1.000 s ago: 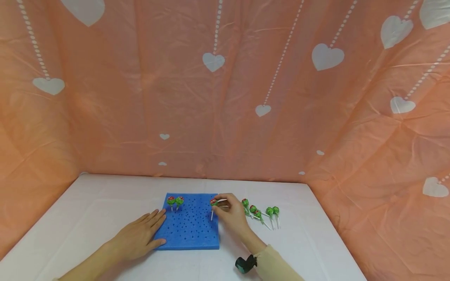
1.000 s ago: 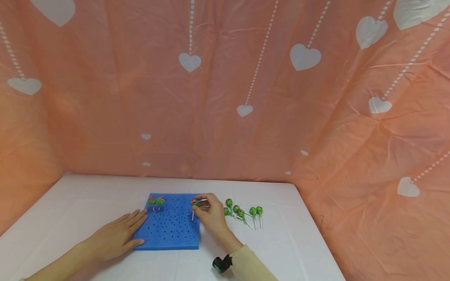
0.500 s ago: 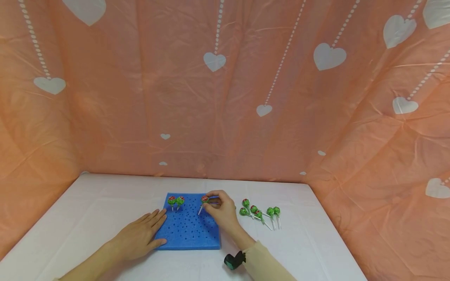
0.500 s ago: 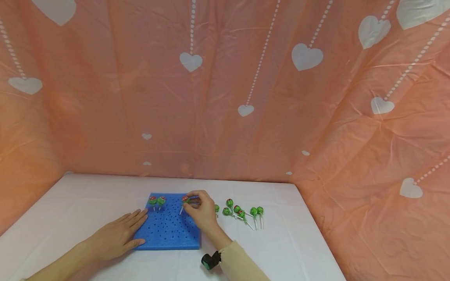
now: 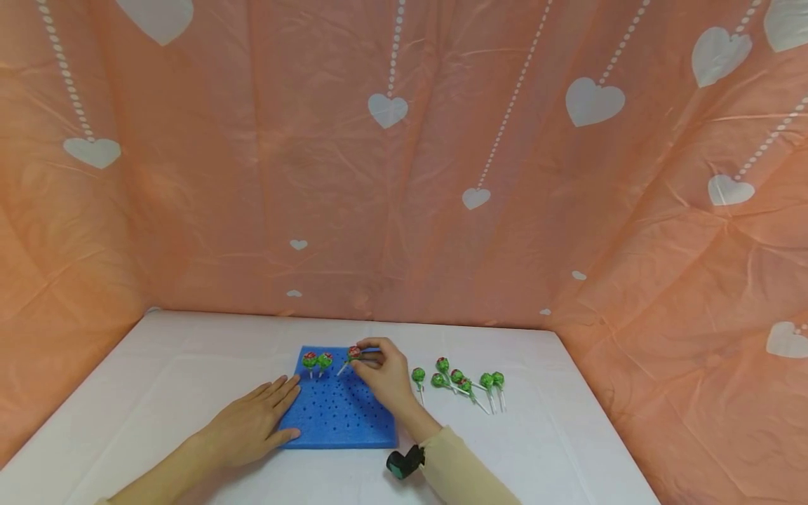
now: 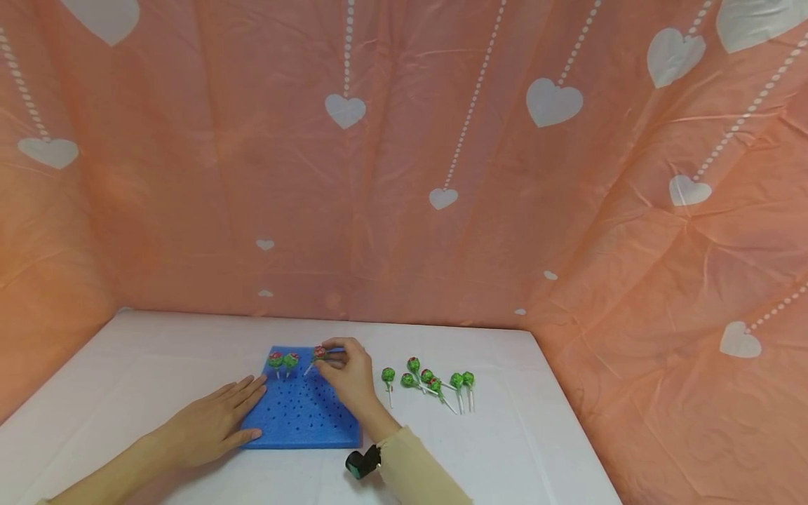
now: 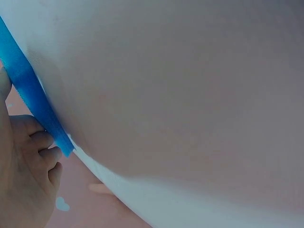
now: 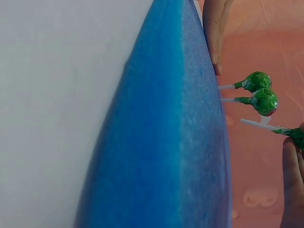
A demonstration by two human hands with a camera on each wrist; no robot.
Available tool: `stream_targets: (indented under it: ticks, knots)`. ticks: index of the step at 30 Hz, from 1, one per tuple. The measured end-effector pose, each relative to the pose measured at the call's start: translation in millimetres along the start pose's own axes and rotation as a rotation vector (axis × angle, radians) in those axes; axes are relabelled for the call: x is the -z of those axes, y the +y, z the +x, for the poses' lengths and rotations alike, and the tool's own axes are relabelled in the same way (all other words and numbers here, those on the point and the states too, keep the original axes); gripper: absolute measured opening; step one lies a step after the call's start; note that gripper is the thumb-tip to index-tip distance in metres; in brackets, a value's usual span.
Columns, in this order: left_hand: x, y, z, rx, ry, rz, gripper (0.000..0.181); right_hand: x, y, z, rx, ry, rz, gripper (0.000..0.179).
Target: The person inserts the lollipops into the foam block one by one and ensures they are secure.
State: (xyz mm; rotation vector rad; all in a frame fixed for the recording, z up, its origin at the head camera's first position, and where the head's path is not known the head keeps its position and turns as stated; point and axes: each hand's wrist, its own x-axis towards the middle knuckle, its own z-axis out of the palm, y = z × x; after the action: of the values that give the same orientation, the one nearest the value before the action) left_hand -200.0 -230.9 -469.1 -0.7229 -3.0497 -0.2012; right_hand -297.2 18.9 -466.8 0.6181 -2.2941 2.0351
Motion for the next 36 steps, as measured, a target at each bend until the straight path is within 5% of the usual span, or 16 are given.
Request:
stream_targets:
  ticks: [36]
  knots:
    - [-3.1, -2.3, 1.5, -0.003, 0.006, 0.012, 0.08, -22, 8, 8.3, 0.024, -0.024, -0.069, 0.025]
